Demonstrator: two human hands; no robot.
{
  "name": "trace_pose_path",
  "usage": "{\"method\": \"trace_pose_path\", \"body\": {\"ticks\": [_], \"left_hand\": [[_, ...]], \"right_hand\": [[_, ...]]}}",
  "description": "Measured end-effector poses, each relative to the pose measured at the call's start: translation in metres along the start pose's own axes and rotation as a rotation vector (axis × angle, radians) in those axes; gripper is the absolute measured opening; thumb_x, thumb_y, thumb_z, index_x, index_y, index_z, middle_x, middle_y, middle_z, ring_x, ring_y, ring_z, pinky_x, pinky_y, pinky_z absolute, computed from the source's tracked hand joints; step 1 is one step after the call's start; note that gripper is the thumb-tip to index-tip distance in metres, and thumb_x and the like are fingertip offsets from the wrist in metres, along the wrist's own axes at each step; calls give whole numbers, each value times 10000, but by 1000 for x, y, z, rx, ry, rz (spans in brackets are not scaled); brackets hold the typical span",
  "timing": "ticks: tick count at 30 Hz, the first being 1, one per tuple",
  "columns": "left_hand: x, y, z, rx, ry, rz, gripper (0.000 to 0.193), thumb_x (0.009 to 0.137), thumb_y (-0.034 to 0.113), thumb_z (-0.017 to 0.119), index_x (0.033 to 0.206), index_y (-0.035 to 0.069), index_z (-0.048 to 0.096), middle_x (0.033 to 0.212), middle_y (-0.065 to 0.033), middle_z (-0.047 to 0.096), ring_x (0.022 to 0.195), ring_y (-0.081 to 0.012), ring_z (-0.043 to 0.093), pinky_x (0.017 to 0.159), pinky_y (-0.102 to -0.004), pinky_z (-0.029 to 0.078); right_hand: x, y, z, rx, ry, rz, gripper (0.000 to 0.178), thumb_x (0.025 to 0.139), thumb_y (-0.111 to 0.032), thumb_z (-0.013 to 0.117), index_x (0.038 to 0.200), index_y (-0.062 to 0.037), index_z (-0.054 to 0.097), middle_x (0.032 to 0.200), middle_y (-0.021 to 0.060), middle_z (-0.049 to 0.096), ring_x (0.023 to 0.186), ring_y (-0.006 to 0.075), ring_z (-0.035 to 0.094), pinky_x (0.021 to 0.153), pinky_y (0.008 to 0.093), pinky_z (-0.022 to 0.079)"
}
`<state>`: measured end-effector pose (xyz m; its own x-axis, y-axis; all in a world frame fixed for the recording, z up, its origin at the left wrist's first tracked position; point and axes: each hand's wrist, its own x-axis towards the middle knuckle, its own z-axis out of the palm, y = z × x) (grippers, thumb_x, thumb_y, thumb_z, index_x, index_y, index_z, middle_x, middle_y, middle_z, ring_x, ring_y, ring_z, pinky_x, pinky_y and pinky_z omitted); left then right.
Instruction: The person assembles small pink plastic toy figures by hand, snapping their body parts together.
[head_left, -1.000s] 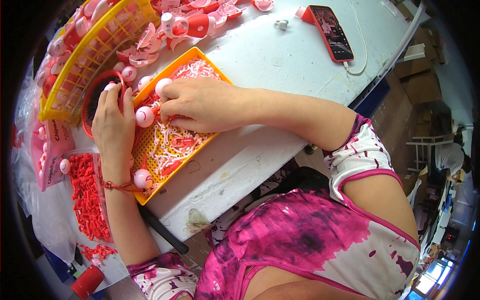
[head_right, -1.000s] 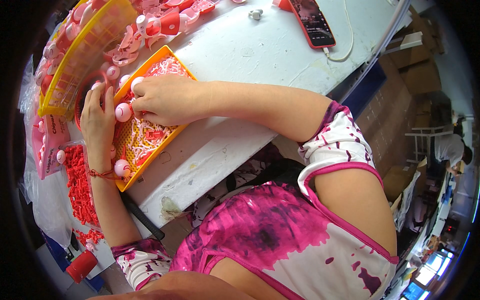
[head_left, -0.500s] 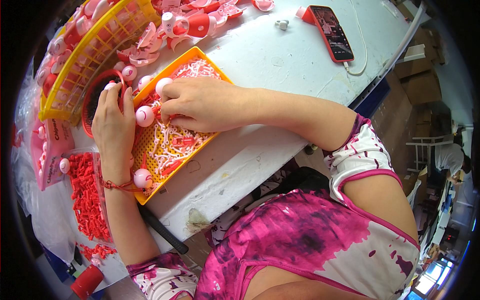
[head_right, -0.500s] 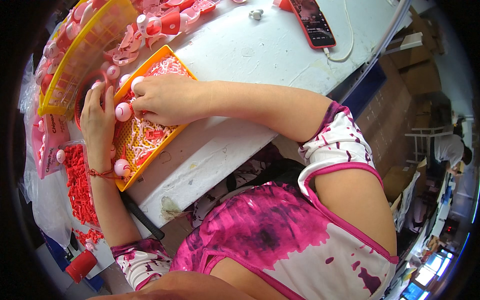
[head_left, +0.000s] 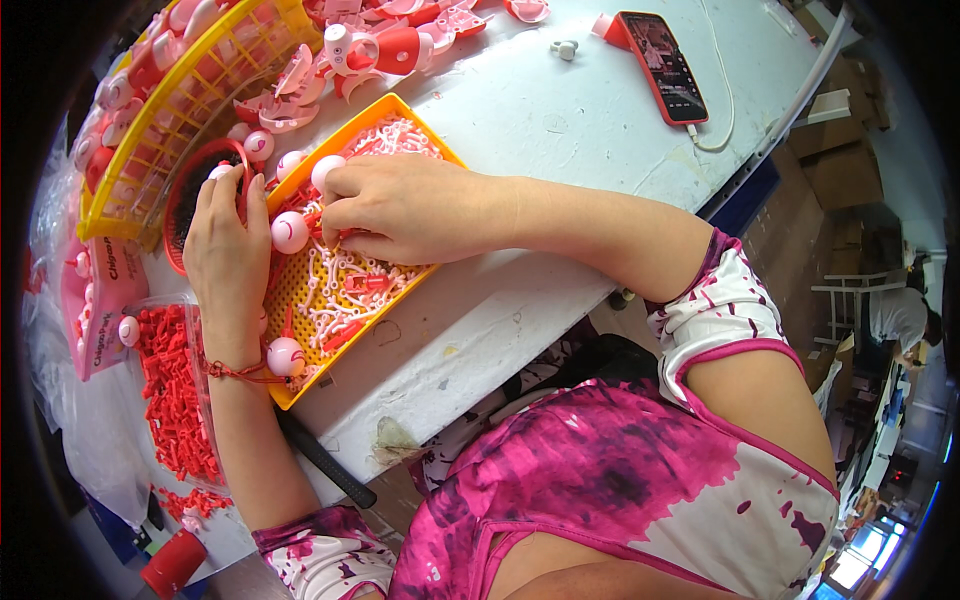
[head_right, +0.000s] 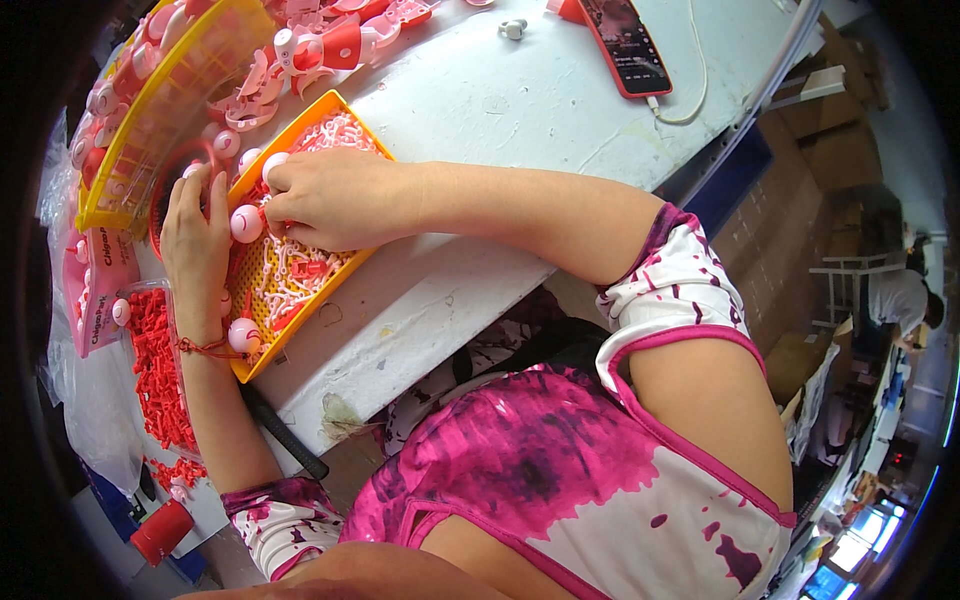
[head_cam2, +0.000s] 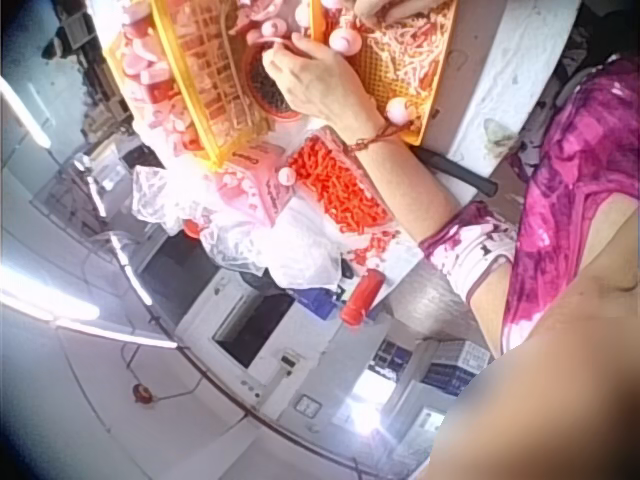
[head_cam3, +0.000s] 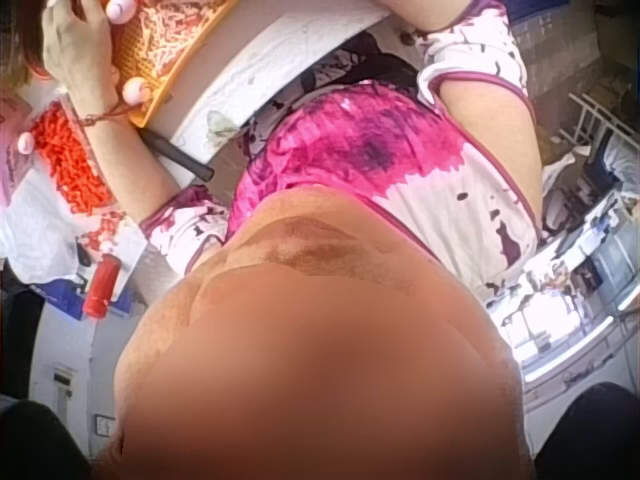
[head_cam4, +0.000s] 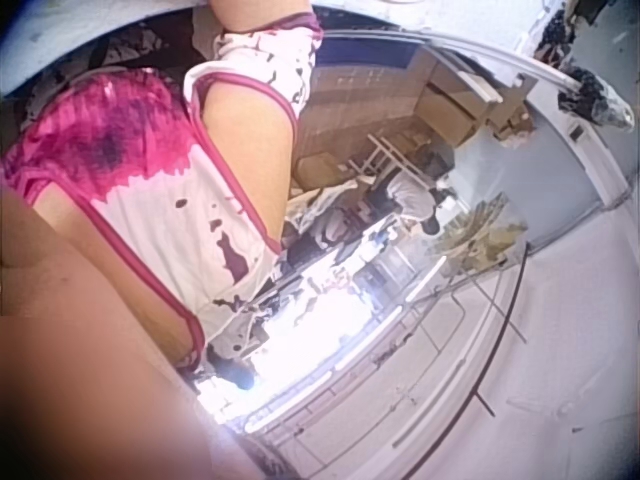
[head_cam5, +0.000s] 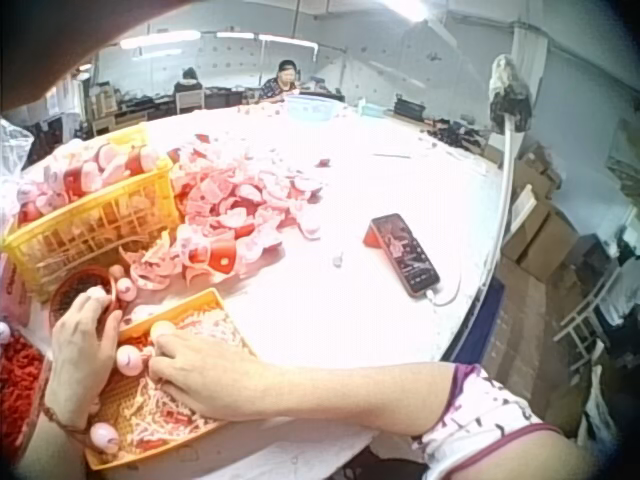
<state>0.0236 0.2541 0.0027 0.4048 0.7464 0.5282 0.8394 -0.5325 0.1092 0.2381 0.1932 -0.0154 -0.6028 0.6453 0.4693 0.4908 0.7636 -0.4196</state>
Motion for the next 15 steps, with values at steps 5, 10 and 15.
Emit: {"method": "trace_pose_path", "body": {"ticks": [5,10,15], "left_hand": [[0,1,-1,2,-2,-2,280,945,246,571,1114,31,629,1085,-139,642,910,-330,657,754,-406,525],[0,1,0,4,6,7,273,941,241,572,1105,30,628,1078,-138,643,905,-330,658,749,-408,525],[1,0,0,-10,3,5,266,941,241,572,1097,33,629,1068,-136,644,899,-330,657,744,-409,525]], "right_hand": [[0,0,0,-4,1,-3,116,833,-137,656,906,-50,633,954,107,532,934,275,573,819,390,472],[0,1,1,-13,-2,-5,117,831,-137,658,912,-56,635,962,105,533,943,274,572,826,389,473],[0,1,0,-10,-3,-2,127,825,-137,663,922,-59,636,965,105,536,944,276,572,829,390,473]]}}
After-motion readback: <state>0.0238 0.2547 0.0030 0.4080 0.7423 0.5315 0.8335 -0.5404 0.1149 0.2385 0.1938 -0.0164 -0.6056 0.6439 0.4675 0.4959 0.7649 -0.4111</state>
